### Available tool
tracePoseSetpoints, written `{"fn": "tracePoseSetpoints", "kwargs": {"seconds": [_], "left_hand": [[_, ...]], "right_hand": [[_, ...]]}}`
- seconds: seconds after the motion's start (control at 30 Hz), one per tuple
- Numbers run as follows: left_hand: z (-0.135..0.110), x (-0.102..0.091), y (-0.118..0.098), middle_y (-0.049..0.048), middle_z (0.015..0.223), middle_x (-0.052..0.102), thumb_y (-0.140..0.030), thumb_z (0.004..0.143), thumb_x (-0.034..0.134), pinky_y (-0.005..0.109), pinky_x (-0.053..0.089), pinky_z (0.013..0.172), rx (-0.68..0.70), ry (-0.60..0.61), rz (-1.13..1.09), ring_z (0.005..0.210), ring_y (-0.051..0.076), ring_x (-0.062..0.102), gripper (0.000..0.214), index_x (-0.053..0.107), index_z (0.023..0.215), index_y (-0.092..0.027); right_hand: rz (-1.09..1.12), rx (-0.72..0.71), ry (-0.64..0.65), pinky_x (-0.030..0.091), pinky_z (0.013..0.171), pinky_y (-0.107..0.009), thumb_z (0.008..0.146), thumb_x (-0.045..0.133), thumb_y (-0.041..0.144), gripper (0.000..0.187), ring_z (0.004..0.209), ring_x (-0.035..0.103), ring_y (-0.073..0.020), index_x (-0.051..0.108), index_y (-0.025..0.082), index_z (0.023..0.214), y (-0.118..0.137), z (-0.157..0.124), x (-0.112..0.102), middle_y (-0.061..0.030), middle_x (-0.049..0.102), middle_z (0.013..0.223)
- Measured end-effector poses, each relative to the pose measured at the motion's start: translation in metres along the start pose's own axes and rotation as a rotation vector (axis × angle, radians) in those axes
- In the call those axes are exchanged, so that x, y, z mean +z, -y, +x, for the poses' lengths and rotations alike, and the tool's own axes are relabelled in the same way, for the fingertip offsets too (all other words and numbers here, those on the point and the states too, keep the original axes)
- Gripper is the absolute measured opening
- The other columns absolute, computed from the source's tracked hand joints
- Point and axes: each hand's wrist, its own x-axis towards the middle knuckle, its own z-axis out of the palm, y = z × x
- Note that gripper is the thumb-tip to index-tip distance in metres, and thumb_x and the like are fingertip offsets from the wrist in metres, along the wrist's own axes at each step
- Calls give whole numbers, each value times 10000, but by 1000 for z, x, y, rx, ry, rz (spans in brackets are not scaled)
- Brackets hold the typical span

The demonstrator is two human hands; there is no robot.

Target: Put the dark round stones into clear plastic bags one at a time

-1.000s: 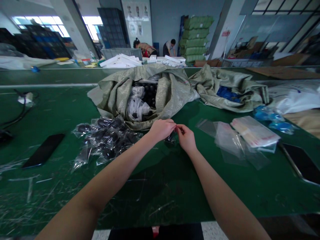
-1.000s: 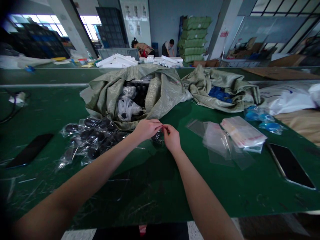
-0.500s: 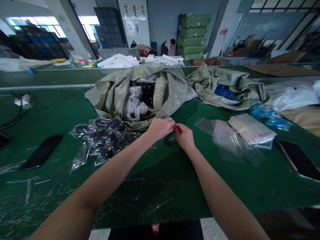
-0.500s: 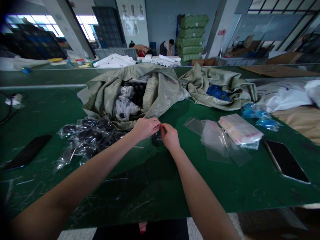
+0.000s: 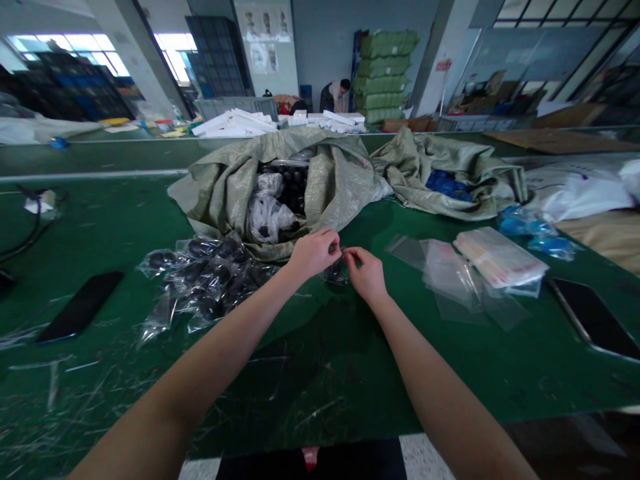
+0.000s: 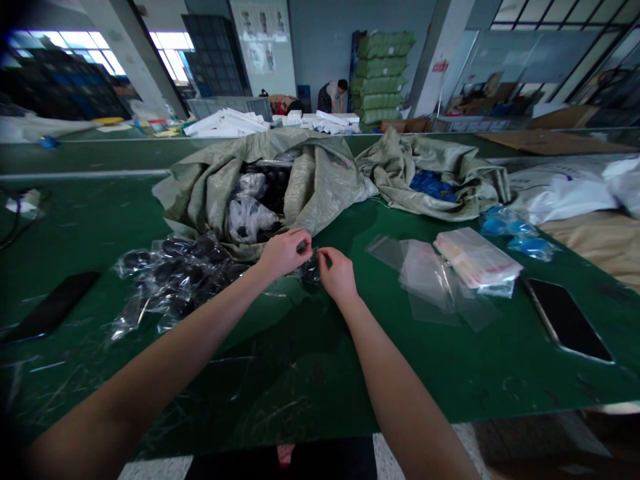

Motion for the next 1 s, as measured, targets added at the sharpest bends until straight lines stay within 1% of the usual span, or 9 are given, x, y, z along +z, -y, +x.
{"fn": "tracePoseSetpoints", "kwargs": {"seconds": [0.07,0.23,0.37,0.43,0.57,0.63,0.7,0.83,1.0], "left_hand": [[-3,0,1,24,913,680,-232,841,555,273,485,717,29,0,-43,815,169,644,101,638,887,-198],[-6,3,4,44,1064,697,-315,894,553,271,501,809,107,13,-134,932,160,655,214,674,1024,-197],[-4,8,5,19,1050,713,-257,922,504,261,495,826,130,58,-179,940,147,658,209,706,960,-217],[-3,9,6,16,1013,720,-236,924,498,255,490,836,109,36,-238,925,141,657,207,703,925,-207],[-1,11,9,40,911,712,-230,927,488,248,492,800,-48,-109,-316,850,141,650,190,665,904,-165],[-1,10,10,41,894,705,-231,928,482,245,495,776,-87,-141,-321,811,137,645,189,654,894,-159],[-2,8,9,40,903,703,-238,921,503,249,496,785,-62,-127,-317,819,138,646,172,658,901,-164],[-5,5,1,52,1014,707,-282,875,597,285,502,842,-2,-35,-281,916,169,657,172,679,990,-183],[-2,8,-3,30,1033,714,-240,901,552,279,497,850,46,3,-245,932,158,660,173,708,968,-206]], "right_hand": [[2,8,2,521,778,-343,889,476,255,200,821,663,-206,664,190,910,0,0,0,-83,713,899],[4,6,15,521,776,-344,891,452,244,213,819,657,-206,656,192,926,0,0,1,-86,706,896],[7,-2,11,521,778,-348,893,448,255,219,819,654,-209,656,193,920,0,0,1,-86,702,896],[16,10,6,521,776,-346,890,450,258,216,819,658,-211,656,200,916,-1,0,1,-83,704,893],[38,64,-15,523,772,-345,881,476,268,192,804,666,-212,655,201,905,-1,0,2,-76,712,871],[48,88,-19,522,770,-344,883,482,273,191,792,669,-211,655,198,912,-1,0,2,-73,715,858],[51,92,-19,520,769,-341,885,483,272,189,790,671,-209,655,199,915,-1,-1,3,-71,715,854],[40,67,-16,515,755,-334,892,475,262,195,775,665,-206,654,188,916,-1,-1,3,-77,709,848],[40,42,-9,508,735,-312,904,464,262,204,770,659,-195,650,178,913,2,-1,1,-77,702,843]]}}
